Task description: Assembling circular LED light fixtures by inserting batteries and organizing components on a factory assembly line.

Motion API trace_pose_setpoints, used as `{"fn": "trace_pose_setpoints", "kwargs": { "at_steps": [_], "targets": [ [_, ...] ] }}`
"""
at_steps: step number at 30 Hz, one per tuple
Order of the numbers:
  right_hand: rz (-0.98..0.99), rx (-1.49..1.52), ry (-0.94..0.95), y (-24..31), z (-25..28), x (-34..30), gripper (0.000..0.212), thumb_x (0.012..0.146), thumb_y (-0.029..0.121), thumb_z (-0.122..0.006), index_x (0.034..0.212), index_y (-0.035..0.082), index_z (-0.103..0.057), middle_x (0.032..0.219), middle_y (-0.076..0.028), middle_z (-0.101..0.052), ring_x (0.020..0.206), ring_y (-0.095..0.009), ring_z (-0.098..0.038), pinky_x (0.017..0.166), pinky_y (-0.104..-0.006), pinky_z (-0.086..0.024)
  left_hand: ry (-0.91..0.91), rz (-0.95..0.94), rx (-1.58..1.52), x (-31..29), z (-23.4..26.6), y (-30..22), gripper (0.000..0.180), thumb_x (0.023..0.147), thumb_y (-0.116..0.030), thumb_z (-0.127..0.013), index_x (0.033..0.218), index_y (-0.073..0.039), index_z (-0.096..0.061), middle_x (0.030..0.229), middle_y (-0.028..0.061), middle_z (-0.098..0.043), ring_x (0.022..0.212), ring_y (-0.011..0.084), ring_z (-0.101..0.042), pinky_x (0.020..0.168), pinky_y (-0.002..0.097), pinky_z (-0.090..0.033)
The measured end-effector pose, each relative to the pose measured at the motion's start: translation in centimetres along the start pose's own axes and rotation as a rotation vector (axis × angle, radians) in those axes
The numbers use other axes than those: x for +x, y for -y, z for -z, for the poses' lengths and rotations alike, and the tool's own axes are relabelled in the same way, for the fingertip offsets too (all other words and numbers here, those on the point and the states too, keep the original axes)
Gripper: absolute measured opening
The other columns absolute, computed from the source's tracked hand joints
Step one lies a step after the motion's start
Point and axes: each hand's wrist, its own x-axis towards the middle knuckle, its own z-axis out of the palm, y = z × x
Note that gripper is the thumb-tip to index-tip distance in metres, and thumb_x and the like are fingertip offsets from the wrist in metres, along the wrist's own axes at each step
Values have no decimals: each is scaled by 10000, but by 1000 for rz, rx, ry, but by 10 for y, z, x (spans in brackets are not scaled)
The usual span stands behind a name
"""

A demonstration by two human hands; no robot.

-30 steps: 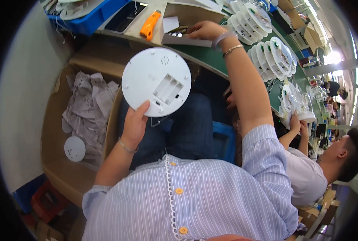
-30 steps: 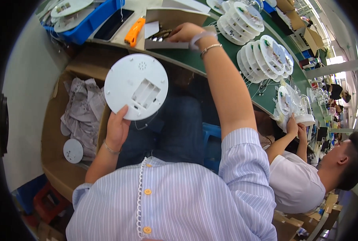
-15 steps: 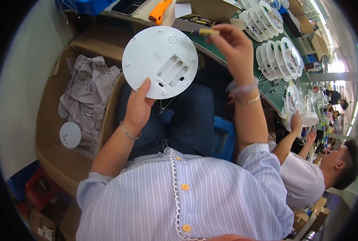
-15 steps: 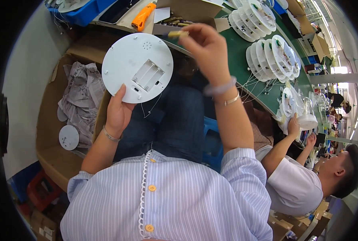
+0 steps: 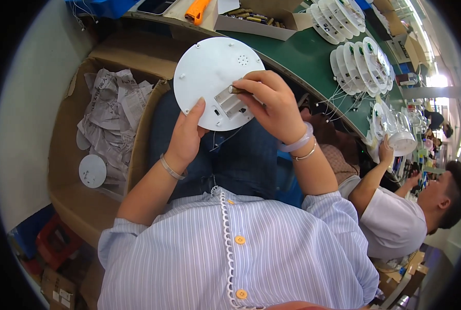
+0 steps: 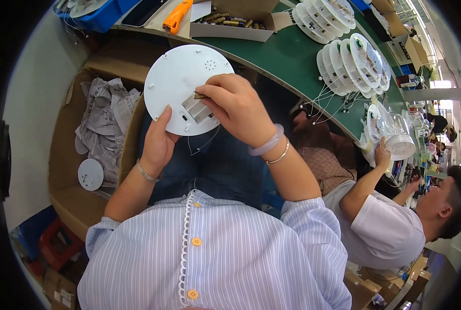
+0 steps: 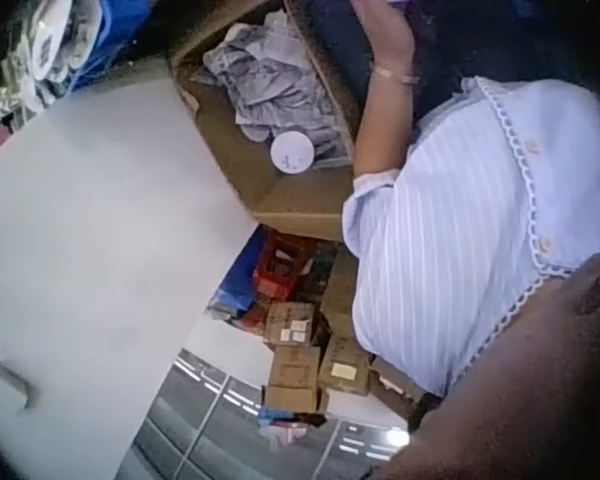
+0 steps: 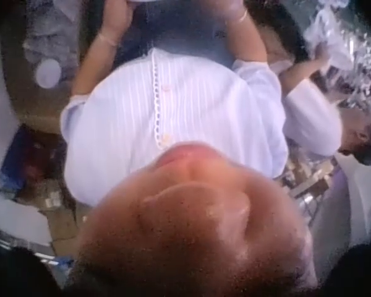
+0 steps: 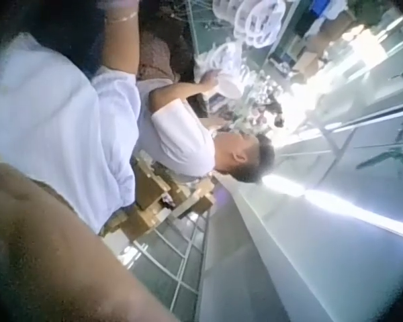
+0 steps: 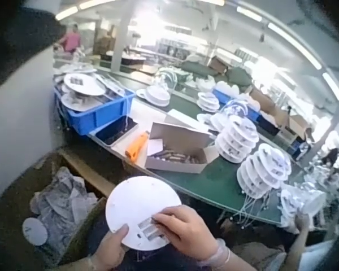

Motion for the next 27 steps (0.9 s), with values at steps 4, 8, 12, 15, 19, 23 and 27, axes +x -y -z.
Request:
{"fn": "trace_pose_setpoints", "kwargs": {
  "at_steps": [4, 8, 12, 15, 19, 23, 27],
  "targets": [
    [118, -231, 126, 1, 9, 0, 324, 581, -19, -595, 883, 97, -590, 839, -56, -531, 786, -225, -501, 724, -309, -397, -57, 64, 109, 0, 2, -4, 440, 853, -289, -371, 1183, -5, -313, 1077, 108, -471, 926, 164, -519, 768, 261, -441],
    [138, -202, 164, 5, 5, -1, 323, 579, -16, -596, 882, 96, -590, 841, -59, -533, 785, -225, -503, 719, -309, -401, -76, 45, 105, 4, 7, 2, 422, 845, -278, -390, 1156, 5, -352, 1052, 105, -487, 921, 153, -518, 755, 245, -436],
    [130, -187, 208, 7, 5, 0, 292, 590, -10, -602, 864, 93, -592, 845, -61, -535, 802, -235, -504, 733, -318, -401, -54, 12, 146, 3, 5, 4, 412, 839, -265, -408, 1145, 7, -367, 1052, 100, -486, 925, 140, -508, 766, 237, -418],
    [90, -98, 179, 4, 4, -1, 298, 604, 26, -627, 893, 82, -577, 890, -79, -523, 845, -250, -495, 761, -318, -394, -65, 37, 88, 2, 6, 5, 408, 837, -256, -416, 1142, 13, -373, 1053, 98, -485, 928, 137, -500, 781, 236, -402],
    [-189, -160, -161, 3, 11, -4, 534, 606, 135, -679, 1081, 43, -454, 1019, -121, -470, 940, -259, -465, 830, -306, -365, -67, 10, 69, 4, 14, 7, 416, 842, -259, -412, 1142, 25, -370, 1062, 102, -482, 938, 141, -493, 795, 238, -395],
    [-677, 486, -56, -8, 0, -15, 652, 658, 188, -674, 1155, -39, -317, 1093, -141, -433, 984, -201, -440, 852, -293, -350, -45, -64, 141, 5, 11, 7, 429, 864, -288, -387, 1148, 33, -361, 1070, 106, -476, 967, 131, -471, 816, 235, -380],
    [-818, 671, -12, -3, -7, -15, 632, 643, 199, -693, 1127, -35, -359, 993, -116, -506, 909, -164, -487, 809, -270, -382, -40, -84, 206, 3, 8, 5, 441, 872, -306, -368, 1151, 36, -355, 1069, 106, -476, 975, 131, -464, 817, 232, -381]
  ]
}}
